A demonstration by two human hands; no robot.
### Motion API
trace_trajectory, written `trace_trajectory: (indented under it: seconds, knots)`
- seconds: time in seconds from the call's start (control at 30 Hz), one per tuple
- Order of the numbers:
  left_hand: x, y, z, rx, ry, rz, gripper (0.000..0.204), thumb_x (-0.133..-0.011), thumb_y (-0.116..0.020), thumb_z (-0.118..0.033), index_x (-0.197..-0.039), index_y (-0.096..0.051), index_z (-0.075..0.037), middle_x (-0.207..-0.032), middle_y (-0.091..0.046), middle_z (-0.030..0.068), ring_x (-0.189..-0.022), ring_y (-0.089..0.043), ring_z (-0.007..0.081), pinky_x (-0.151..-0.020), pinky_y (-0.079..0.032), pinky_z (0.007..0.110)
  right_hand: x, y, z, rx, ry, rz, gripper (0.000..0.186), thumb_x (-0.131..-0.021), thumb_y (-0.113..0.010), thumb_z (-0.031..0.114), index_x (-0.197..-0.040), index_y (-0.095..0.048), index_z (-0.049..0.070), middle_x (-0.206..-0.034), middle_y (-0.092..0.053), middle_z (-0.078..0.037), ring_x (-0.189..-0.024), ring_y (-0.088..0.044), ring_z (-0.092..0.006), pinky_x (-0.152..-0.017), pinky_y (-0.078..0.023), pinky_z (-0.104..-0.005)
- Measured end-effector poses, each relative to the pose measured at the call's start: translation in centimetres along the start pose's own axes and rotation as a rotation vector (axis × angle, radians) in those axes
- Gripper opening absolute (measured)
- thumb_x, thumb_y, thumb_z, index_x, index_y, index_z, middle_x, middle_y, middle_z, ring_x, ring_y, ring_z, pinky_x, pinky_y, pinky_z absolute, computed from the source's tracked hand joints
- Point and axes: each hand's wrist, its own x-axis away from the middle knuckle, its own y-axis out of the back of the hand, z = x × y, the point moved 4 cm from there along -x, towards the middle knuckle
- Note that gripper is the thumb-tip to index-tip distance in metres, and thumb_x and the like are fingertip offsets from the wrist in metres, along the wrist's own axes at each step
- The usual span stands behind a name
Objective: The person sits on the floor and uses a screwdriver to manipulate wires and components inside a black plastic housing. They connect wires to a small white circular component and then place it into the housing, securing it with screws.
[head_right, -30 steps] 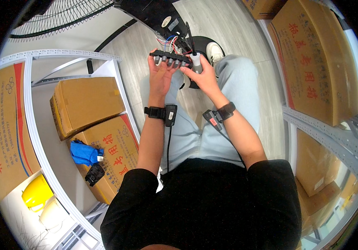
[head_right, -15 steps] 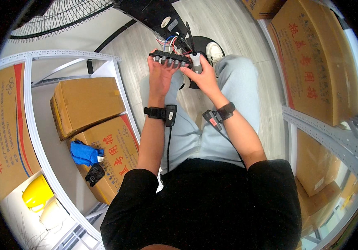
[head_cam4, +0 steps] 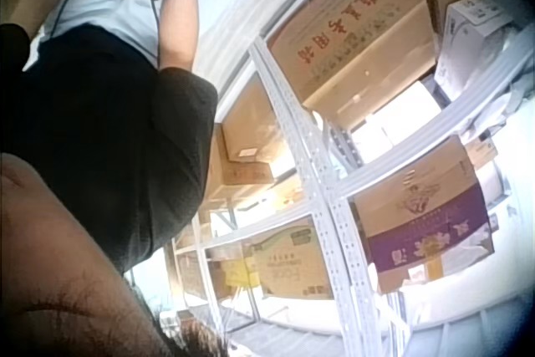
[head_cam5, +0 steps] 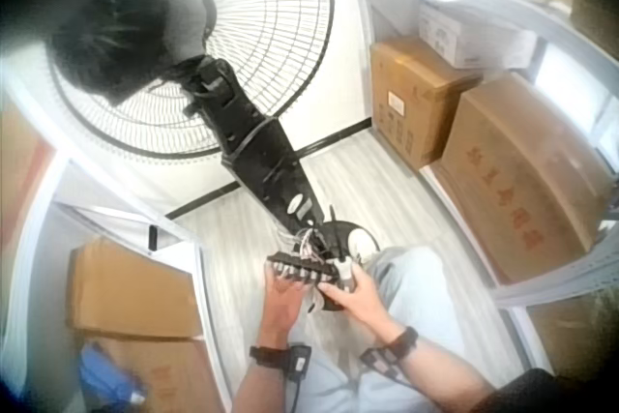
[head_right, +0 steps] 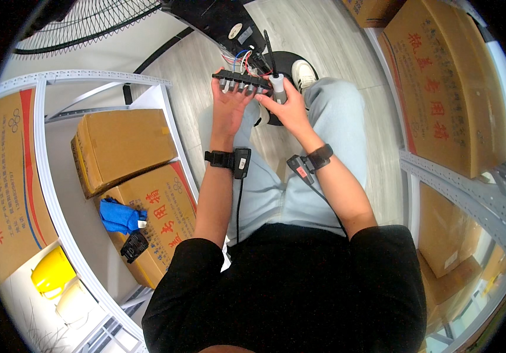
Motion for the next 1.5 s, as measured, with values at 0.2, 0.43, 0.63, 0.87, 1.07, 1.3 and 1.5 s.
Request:
trace_trajectory:
  seconds: [0.2,0.43,0.63,0.87,1.07,1.3,1.5]
  knots:
    - [-0.1,-0.4,-0.2,0.073,-0.005,0.002,0.083,-0.079,-0.065,0.011,-0.143,-0.022,-0.019,-0.132,-0.047,0.0169,-0.120,-0.051,0.0300,-0.102,-0.045,0.046,0.1,-0.1,0.6,0.097,0.079,-0.012,0.044,-0.077,-0.079,0.017,-0.115,-0.059,0.007,-0.090,-0.063,0.004,-0.072,-0.051,-0.0035,-0.065,-0.044,-0.0212]
    - [0.0,-1.1,-0.6,0.127,0.005,-0.004,0.083,-0.080,-0.064,0.012,-0.144,-0.021,-0.018,-0.129,-0.050,0.0177,-0.120,-0.053,0.0311,-0.102,-0.045,0.047,0.2,-0.1,1.0,0.141,0.123,-0.015,0.044,-0.077,-0.080,0.018,-0.113,-0.059,0.007,-0.089,-0.063,0.003,-0.070,-0.051,-0.0043,-0.065,-0.044,-0.0213]
    - [0.1,0.2,0.3,0.113,0.033,0.076,0.074,-0.088,-0.061,-0.004,-0.149,-0.019,-0.013,-0.130,-0.051,0.0221,-0.118,-0.054,0.0336,-0.103,-0.043,0.050,-0.5,1.4,-0.6,-0.403,-0.095,-0.081,0.034,-0.084,-0.072,0.015,-0.111,-0.056,0.002,-0.085,-0.062,-0.005,-0.068,-0.055,-0.0080,-0.059,-0.045,-0.0240]
    - [-0.8,5.2,0.9,-0.116,-0.026,-0.499,0.052,-0.086,-0.059,-0.003,-0.135,-0.041,0.002,-0.116,-0.057,0.0184,-0.105,-0.060,0.0265,-0.090,-0.050,0.039,-1.5,2.9,-0.8,-0.698,-0.108,-0.191,0.024,-0.094,-0.058,0.024,-0.101,-0.055,0.002,-0.095,-0.063,-0.013,-0.063,-0.049,-0.0094,-0.055,-0.042,-0.0250]
    - [-3.7,7.7,2.2,-0.355,0.177,-0.602,0.059,-0.080,-0.058,-0.004,-0.135,-0.039,0.003,-0.127,-0.048,0.0168,-0.110,-0.053,0.0235,-0.089,-0.049,0.040,-1.8,2.8,-2.0,-0.841,-0.192,-0.158,0.024,-0.092,-0.063,0.024,-0.103,-0.056,0.005,-0.090,-0.064,-0.012,-0.062,-0.052,-0.0106,-0.054,-0.045,-0.0265]
    - [-7.9,11.8,6.6,-0.605,0.617,-0.552,0.076,-0.073,-0.059,-0.002,-0.144,-0.034,-0.008,-0.135,-0.043,0.0158,-0.117,-0.046,0.0290,-0.094,-0.040,0.051,-1.8,2.9,-2.8,-0.918,-0.312,-0.209,0.024,-0.092,-0.063,0.028,-0.100,-0.056,0.006,-0.086,-0.064,-0.009,-0.061,-0.052,-0.0107,-0.053,-0.044,-0.0263]
    - [-8.2,13.7,10.9,-0.625,0.493,-0.521,0.082,-0.065,-0.063,0.004,-0.142,-0.040,-0.008,-0.130,-0.050,0.0159,-0.112,-0.054,0.0269,-0.085,-0.046,0.035,-1.3,2.9,-4.2,-0.913,-0.436,-0.272,0.023,-0.091,-0.064,0.029,-0.094,-0.055,0.009,-0.080,-0.064,-0.006,-0.059,-0.052,-0.0105,-0.051,-0.044,-0.0265]
